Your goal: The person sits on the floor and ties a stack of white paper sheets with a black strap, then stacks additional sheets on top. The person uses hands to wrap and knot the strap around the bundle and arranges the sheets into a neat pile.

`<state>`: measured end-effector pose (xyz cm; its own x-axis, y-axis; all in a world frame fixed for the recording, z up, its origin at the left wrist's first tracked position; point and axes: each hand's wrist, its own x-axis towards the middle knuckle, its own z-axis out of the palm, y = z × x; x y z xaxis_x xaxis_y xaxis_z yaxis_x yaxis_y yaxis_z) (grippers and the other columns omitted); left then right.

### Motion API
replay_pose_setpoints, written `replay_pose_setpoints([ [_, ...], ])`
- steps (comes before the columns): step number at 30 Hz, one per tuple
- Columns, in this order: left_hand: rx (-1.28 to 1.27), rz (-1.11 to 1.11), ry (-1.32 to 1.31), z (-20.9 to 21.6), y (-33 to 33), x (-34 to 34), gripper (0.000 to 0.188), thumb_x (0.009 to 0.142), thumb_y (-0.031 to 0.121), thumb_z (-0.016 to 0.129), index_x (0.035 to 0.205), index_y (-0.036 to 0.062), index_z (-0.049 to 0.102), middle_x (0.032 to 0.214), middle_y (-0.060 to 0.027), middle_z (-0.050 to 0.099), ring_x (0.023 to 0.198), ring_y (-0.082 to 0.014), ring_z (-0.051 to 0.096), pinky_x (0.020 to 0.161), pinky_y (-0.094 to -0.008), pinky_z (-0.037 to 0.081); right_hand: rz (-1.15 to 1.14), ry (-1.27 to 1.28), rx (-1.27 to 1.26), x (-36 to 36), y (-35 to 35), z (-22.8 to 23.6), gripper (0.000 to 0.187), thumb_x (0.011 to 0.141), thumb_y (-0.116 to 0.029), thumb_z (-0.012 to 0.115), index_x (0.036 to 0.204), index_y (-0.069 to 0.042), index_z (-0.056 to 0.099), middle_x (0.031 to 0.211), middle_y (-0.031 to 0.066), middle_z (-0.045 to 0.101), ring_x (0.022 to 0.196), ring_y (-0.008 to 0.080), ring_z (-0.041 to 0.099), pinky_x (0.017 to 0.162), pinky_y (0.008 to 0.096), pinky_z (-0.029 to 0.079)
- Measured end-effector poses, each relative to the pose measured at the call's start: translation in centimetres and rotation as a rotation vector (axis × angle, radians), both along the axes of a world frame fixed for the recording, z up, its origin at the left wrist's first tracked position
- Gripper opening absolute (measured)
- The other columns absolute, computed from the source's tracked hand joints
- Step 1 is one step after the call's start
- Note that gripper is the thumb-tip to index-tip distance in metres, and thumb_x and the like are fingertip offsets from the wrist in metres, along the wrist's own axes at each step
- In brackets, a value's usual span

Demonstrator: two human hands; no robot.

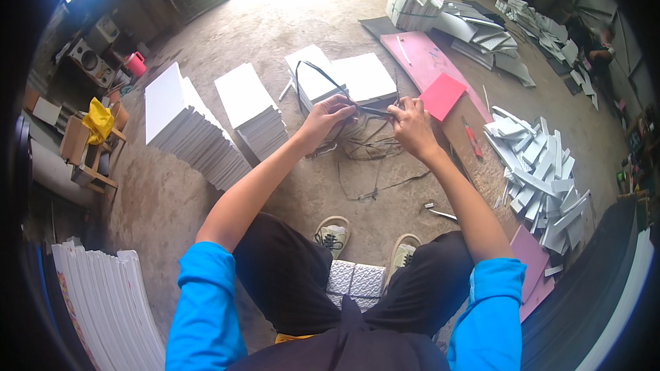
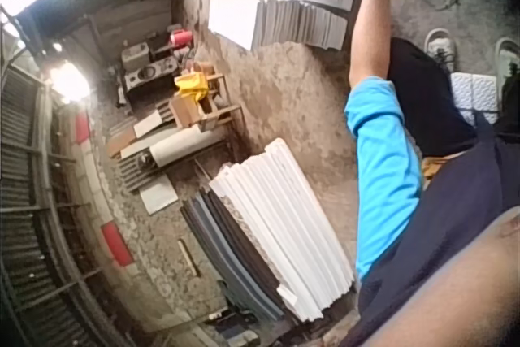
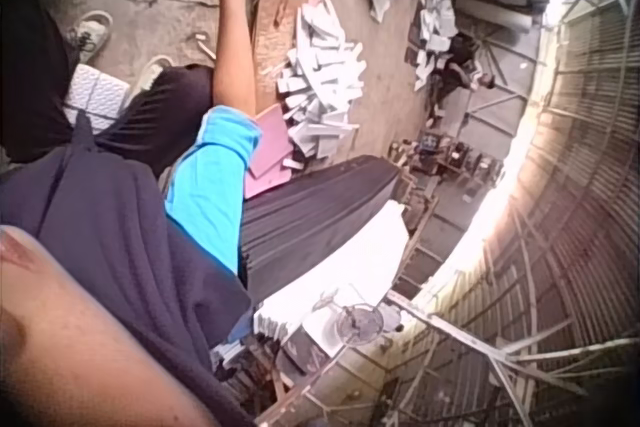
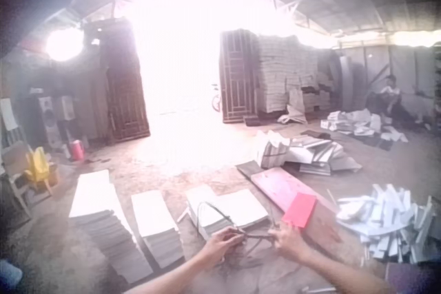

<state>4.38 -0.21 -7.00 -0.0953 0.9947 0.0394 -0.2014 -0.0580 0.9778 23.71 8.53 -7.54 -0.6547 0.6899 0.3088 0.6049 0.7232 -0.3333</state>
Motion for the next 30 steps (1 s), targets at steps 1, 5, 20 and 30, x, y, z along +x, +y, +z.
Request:
replay_pose_setpoints([
  [1,0.009,-0.020,-0.019,0.1,0.1,0.1,0.017,0.086,0.011,0.055,0.096,-0.0020,0.054,0.086,-0.0076,0.060,0.081,-0.0115,0.059,0.073,-0.0217,0.048,0.000,-0.032,0.048,0.2,0.3,0.1,0.022,0.082,-0.020,0.051,0.100,-0.012,0.061,0.111,0.0070,0.047,0.107,0.0263,0.038,0.087,0.0438,0.032],
  [5,0.017,-0.055,0.029,0.3,0.3,0.6,0.021,0.085,0.012,0.055,0.099,-0.0028,0.054,0.091,-0.0065,0.058,0.083,-0.0103,0.056,0.077,-0.0215,0.046,-0.015,-0.075,0.067,1.0,1.5,0.0,0.021,0.082,-0.025,0.051,0.098,-0.015,0.061,0.113,0.0039,0.046,0.113,0.0257,0.033,0.090,0.0493,0.027],
  [20,-0.006,-0.059,0.297,-1.4,0.5,-0.5,0.023,0.083,0.008,0.057,0.106,0.0011,0.055,0.097,-0.0065,0.060,0.092,-0.0104,0.057,0.079,-0.0216,0.047,-0.008,0.080,0.109,-0.4,-0.5,1.3,0.043,0.077,-0.041,0.059,0.114,-0.023,0.046,0.128,0.0175,0.025,0.116,0.0354,0.031,0.093,0.0487,0.027],
  [30,-0.035,0.112,0.289,-1.4,3.4,2.3,0.018,0.082,0.012,0.059,0.096,0.0006,0.059,0.077,-0.0001,0.061,0.064,-0.0036,0.052,0.056,-0.0166,0.041,0.008,-0.185,-0.150,0.9,1.7,-2.9,0.024,0.082,-0.021,0.049,0.102,-0.011,0.058,0.115,0.0148,0.045,0.106,0.0300,0.047,0.090,0.0468,0.033],
])
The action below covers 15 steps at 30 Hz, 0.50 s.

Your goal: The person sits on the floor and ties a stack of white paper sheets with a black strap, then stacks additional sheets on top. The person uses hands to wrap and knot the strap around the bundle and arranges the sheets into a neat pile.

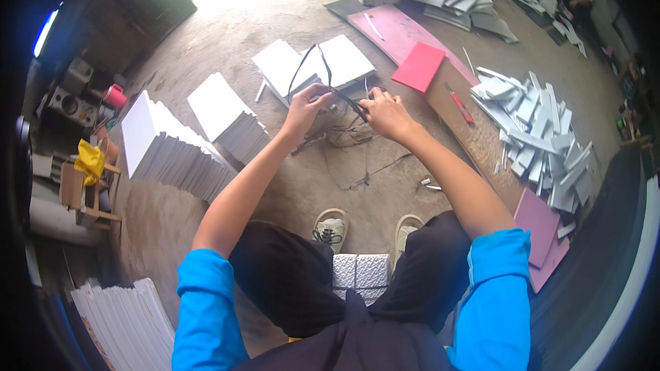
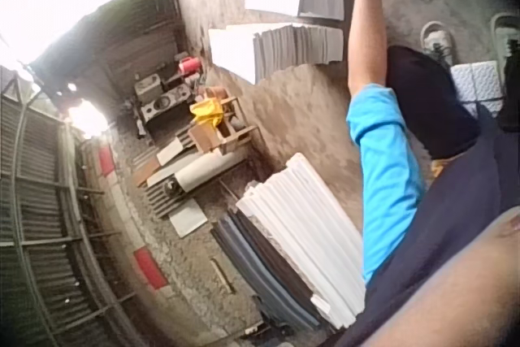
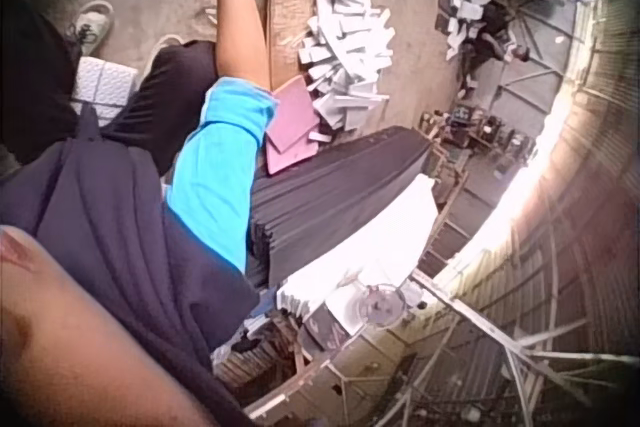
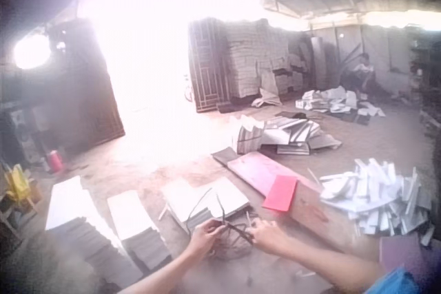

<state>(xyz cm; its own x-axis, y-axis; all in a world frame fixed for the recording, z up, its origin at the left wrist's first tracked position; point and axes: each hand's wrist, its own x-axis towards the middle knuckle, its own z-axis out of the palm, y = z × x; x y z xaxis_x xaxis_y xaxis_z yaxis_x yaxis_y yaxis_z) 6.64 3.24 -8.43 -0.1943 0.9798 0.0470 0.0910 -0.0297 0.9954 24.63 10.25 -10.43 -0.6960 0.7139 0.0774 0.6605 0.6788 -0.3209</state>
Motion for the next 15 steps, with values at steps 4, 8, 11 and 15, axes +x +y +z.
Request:
replay_pose_setpoints([
  [4,-0.072,-0.020,0.059,-1.4,1.4,2.1,0.019,0.082,0.019,0.060,0.094,0.0044,0.060,0.069,0.0051,0.053,0.058,-0.0010,0.041,0.050,-0.0161,0.031,-0.056,-0.093,0.078,2.2,2.2,-1.3,0.027,0.084,-0.024,0.049,0.105,-0.009,0.055,0.111,0.0145,0.047,0.102,0.0311,0.049,0.084,0.0479,0.037],
  [8,-0.064,-0.012,-0.046,-4.4,4.4,4.8,0.019,0.081,0.025,0.060,0.091,0.0086,0.060,0.066,0.0073,0.050,0.054,0.0001,0.034,0.045,-0.0174,0.025,-0.251,-0.033,-0.039,7.2,4.7,-3.8,0.028,0.083,-0.024,0.051,0.109,-0.011,0.050,0.111,0.0164,0.044,0.104,0.0329,0.047,0.085,0.0480,0.037],
  [11,-0.222,-0.008,-0.167,-6.9,6.4,6.1,0.017,0.083,0.024,0.058,0.089,0.0087,0.061,0.071,0.0065,0.053,0.057,-0.0008,0.037,0.049,-0.0174,0.028,-0.355,0.212,0.037,10.1,5.7,-6.8,0.035,0.083,-0.024,0.052,0.115,-0.014,0.045,0.114,0.0158,0.041,0.107,0.0332,0.045,0.089,0.0471,0.036],
  [15,-0.347,-0.029,-0.292,-10.7,6.9,8.0,0.017,0.083,0.023,0.058,0.086,0.0071,0.062,0.071,0.0056,0.055,0.059,-0.0014,0.040,0.052,-0.0174,0.030,-0.220,0.079,-0.154,10.4,4.7,-8.1,0.055,0.076,-0.027,0.061,0.122,-0.011,0.035,0.123,0.0195,0.035,0.116,0.0286,0.040,0.091,0.0420,0.037],
])
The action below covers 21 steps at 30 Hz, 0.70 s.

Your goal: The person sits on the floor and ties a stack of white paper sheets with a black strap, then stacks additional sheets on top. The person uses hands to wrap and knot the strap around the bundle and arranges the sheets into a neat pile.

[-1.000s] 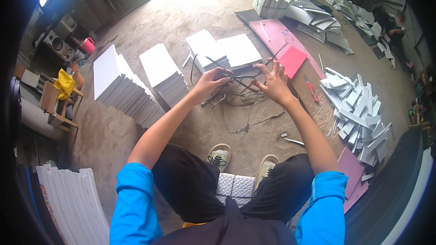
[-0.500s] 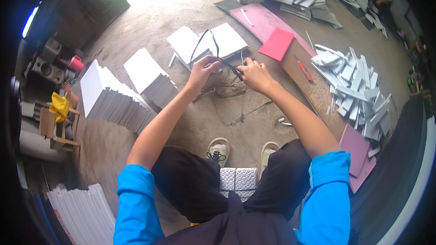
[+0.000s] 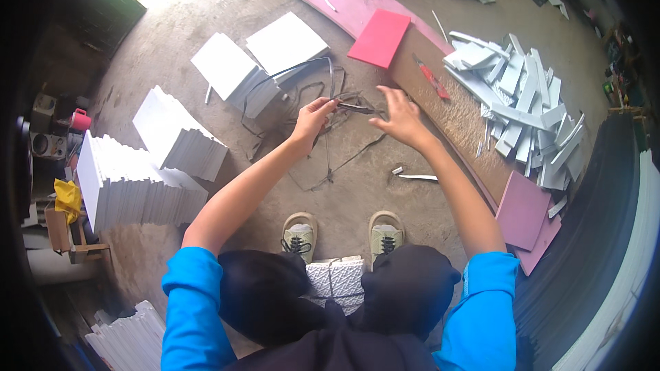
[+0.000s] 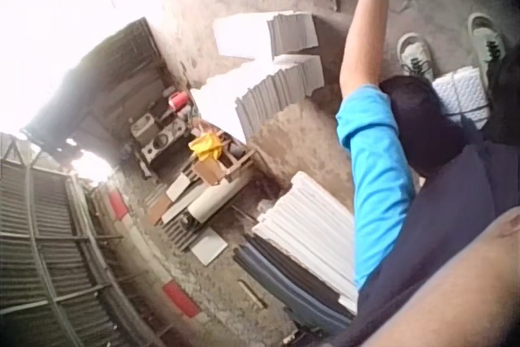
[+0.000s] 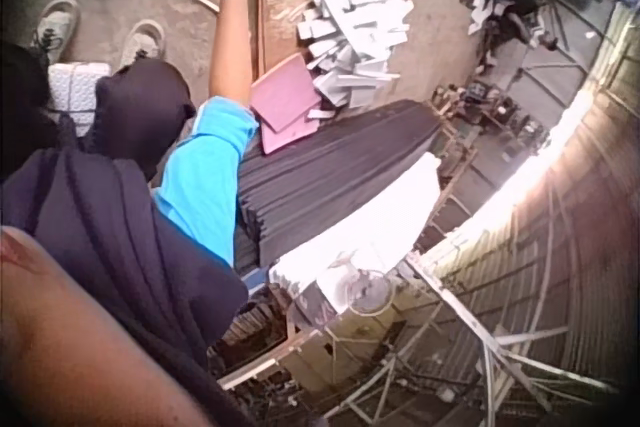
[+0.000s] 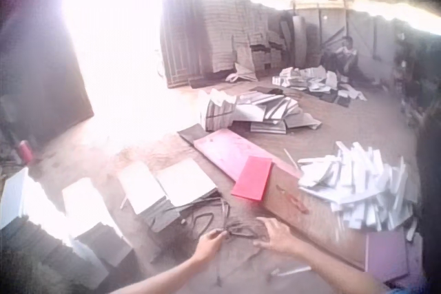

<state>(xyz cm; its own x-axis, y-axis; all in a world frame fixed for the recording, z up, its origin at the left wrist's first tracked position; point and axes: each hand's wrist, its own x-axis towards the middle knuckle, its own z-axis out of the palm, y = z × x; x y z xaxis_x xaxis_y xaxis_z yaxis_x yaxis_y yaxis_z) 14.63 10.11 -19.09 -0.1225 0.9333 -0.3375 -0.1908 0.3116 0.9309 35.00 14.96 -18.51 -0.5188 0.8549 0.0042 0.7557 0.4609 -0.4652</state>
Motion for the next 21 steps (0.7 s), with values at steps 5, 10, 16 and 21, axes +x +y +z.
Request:
replay_pose_setpoints([
  [5,-0.221,-0.064,0.152,-3.2,0.1,1.2,0.030,0.085,0.038,0.052,0.089,0.0111,0.065,0.072,0.0056,0.050,0.053,-0.0026,0.034,0.046,-0.0194,0.026,-0.060,0.484,-0.207,-4.3,-1.3,-2.5,0.029,0.081,-0.027,0.058,0.095,-0.001,0.056,0.069,0.0125,0.060,0.067,0.0249,0.061,0.063,0.0320,0.045],
  [10,-0.286,0.034,0.380,-5.0,0.5,-1.1,0.042,0.087,0.044,0.045,0.086,0.0080,0.065,0.068,0.0035,0.052,0.055,-0.0047,0.039,0.049,-0.0210,0.032,-0.100,0.474,-0.249,-5.7,-2.3,-2.8,0.020,0.086,-0.017,0.048,0.081,0.000,0.058,0.061,0.0159,0.053,0.055,0.0256,0.053,0.054,0.0341,0.040],
  [16,-0.061,0.005,0.081,-3.5,-0.1,-3.0,0.023,0.086,0.025,0.054,0.088,0.0060,0.067,0.069,0.0039,0.060,0.060,-0.0050,0.048,0.054,-0.0208,0.039,-0.092,0.465,-0.218,-5.4,-3.5,-1.7,0.019,0.085,-0.017,0.048,0.079,-0.001,0.057,0.059,0.0167,0.053,0.054,0.0297,0.053,0.053,0.0353,0.040],
  [21,-0.082,0.094,0.331,-1.6,-0.5,-3.8,0.024,0.083,0.028,0.057,0.083,0.0061,0.068,0.062,0.0047,0.054,0.055,-0.0026,0.042,0.050,-0.0193,0.032,-0.032,0.358,-0.194,-6.2,-5.4,0.9,0.015,0.086,-0.016,0.047,0.084,-0.003,0.054,0.064,0.0206,0.055,0.063,0.0371,0.056,0.055,0.0408,0.041],
])
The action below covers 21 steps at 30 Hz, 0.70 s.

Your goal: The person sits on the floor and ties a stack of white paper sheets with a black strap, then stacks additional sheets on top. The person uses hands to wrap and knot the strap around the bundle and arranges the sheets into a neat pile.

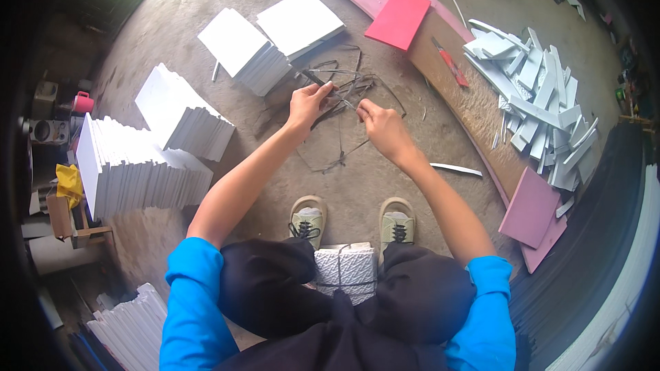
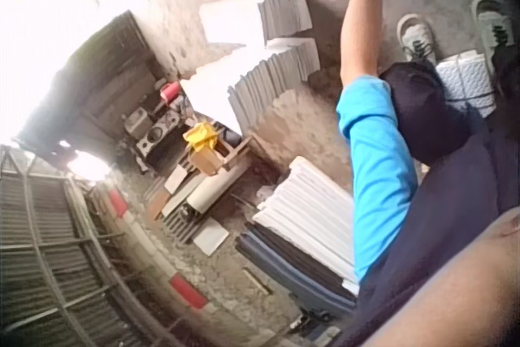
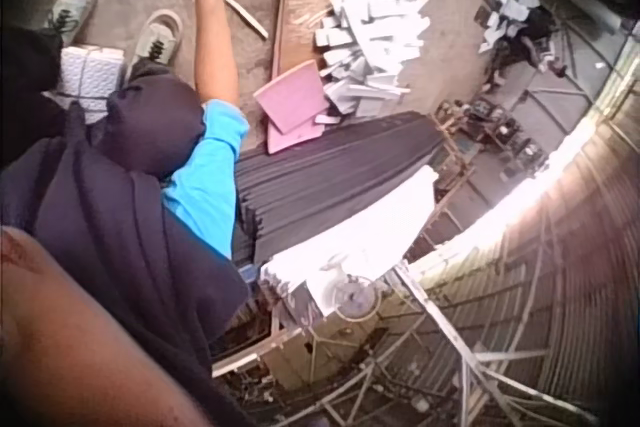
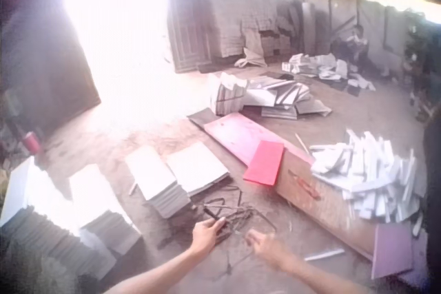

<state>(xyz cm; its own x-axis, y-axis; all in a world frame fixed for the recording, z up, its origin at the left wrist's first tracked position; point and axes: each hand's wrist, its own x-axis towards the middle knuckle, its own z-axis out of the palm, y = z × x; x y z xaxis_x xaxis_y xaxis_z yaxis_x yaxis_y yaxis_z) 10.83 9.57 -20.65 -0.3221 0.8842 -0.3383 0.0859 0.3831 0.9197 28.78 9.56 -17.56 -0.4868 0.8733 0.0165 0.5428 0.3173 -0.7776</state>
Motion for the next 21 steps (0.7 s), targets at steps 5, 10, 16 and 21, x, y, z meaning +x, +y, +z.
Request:
replay_pose_setpoints([
  [5,-0.006,0.102,0.076,1.2,0.2,-0.8,0.024,0.082,0.028,0.058,0.081,0.0066,0.068,0.059,0.0042,0.053,0.053,-0.0024,0.039,0.048,-0.0205,0.030,0.086,-0.079,0.081,-1.9,-0.4,1.1,0.013,0.086,-0.015,0.046,0.091,-0.004,0.051,0.068,0.0235,0.056,0.068,0.0396,0.055,0.057,0.0456,0.041],
  [10,0.025,0.109,0.106,0.4,0.8,-1.8,0.025,0.082,0.027,0.058,0.080,0.0047,0.068,0.060,0.0033,0.054,0.055,-0.0027,0.043,0.050,-0.0195,0.033,0.116,-0.110,0.100,-3.2,-0.2,0.8,0.012,0.086,-0.014,0.046,0.090,-0.004,0.051,0.068,0.0230,0.056,0.068,0.0396,0.056,0.056,0.0452,0.041],
  [16,-0.002,-0.153,-0.099,-2.0,-0.1,-3.5,0.043,0.090,0.037,0.044,0.096,-0.0020,0.061,0.071,-0.0046,0.061,0.069,-0.0109,0.059,0.067,-0.0238,0.046,0.055,-0.058,0.009,-1.6,0.0,-0.9,0.011,0.085,-0.013,0.047,0.089,-0.004,0.051,0.070,0.0196,0.058,0.069,0.0372,0.057,0.057,0.0424,0.042],
  [21,-0.191,-0.299,-0.871,-4.7,-1.6,-1.6,0.053,0.093,0.041,0.027,0.122,0.0001,0.042,0.108,-0.0106,0.055,0.090,-0.0202,0.057,0.088,-0.0312,0.041,-0.021,-0.043,0.019,1.2,1.3,-4.5,0.012,0.085,-0.015,0.048,0.088,-0.004,0.051,0.073,0.0183,0.059,0.071,0.0369,0.057,0.059,0.0417,0.043],
])
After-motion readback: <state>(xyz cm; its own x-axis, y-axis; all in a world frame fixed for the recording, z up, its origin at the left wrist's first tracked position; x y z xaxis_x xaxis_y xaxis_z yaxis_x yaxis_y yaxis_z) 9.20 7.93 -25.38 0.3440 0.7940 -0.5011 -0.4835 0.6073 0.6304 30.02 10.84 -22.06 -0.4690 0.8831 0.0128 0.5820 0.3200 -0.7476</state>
